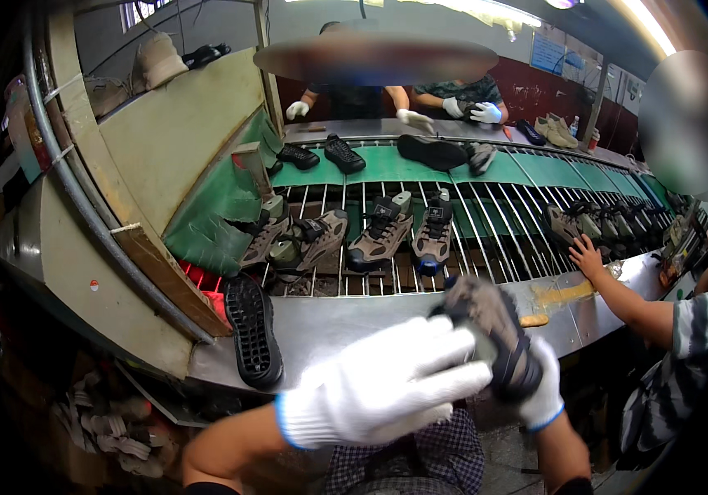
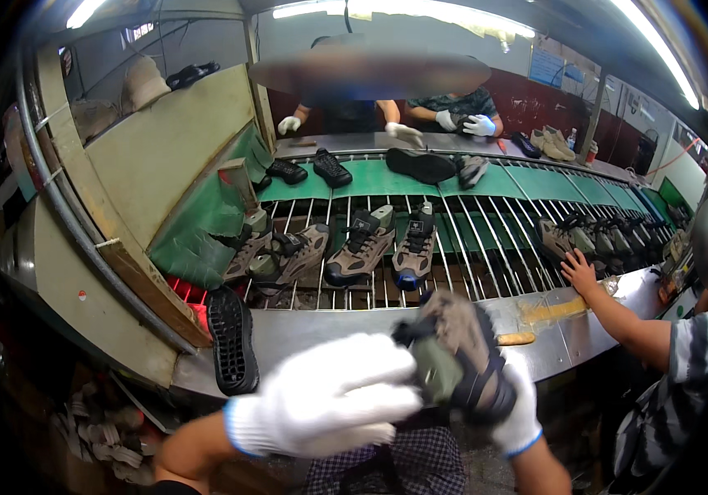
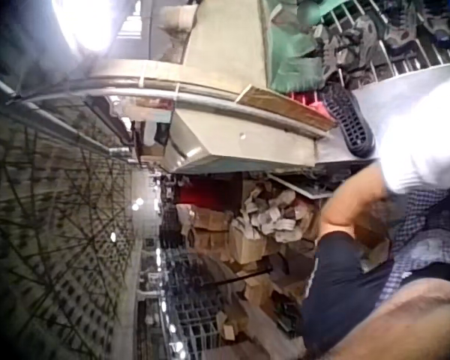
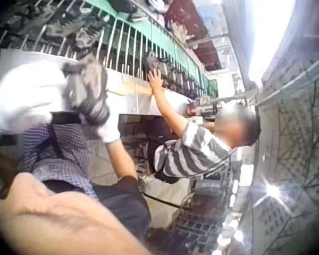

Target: The person cleans the soles and sides of shoes using a tool and their gloved hands, then places the finished shoes onto a conveyor belt.

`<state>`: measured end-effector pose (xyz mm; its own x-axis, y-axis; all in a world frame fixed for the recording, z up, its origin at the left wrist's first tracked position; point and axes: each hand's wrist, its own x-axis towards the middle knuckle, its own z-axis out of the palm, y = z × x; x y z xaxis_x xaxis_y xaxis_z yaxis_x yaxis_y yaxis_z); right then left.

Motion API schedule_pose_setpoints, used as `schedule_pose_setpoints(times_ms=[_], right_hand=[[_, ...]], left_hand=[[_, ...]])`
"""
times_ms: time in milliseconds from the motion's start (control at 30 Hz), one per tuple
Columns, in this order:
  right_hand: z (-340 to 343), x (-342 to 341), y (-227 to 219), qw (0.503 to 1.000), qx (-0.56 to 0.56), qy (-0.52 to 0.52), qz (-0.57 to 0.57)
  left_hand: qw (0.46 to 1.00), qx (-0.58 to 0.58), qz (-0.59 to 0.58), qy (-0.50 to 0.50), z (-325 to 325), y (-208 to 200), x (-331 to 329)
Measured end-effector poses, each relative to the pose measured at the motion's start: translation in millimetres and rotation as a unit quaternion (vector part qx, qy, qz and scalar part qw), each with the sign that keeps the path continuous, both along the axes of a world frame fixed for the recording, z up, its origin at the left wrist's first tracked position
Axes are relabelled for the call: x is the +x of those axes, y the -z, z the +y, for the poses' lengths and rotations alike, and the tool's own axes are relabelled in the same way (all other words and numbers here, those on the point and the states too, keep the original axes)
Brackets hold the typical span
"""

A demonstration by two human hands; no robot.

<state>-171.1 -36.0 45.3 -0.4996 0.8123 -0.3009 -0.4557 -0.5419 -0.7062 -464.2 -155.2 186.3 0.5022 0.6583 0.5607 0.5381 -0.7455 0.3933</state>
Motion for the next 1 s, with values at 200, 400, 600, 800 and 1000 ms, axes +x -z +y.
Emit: schedule_pose_setpoints(times_ms=[200,400,600,800,1000], right_hand=[[257.5,7.5,27.9,0.842,0.383,0.126,-0.359],[279.8,-160.8,39.8,0.669,0.474,0.084,-0.566],[302.5,-278.5,112.0,0.765,0.294,0.091,-0.565],[431.0,-109.6,132.1,0.962,0.124,0.121,-0.212],[277.2,-92.8,47.2,0.996,0.076,0.039,-0.037]], left_hand=[[0.997,0.068,-0.028,-0.036,-18.9,-76.1,-44.5],[0.993,0.078,-0.03,-0.077,18.3,-84.5,-64.5],[0.983,0.086,-0.028,-0.158,23.8,-82.8,-75.1],[0.973,0.141,-0.096,-0.154,2.3,-85.6,-80.0],[0.947,0.132,-0.202,-0.21,-22.9,-38.0,-71.0]])
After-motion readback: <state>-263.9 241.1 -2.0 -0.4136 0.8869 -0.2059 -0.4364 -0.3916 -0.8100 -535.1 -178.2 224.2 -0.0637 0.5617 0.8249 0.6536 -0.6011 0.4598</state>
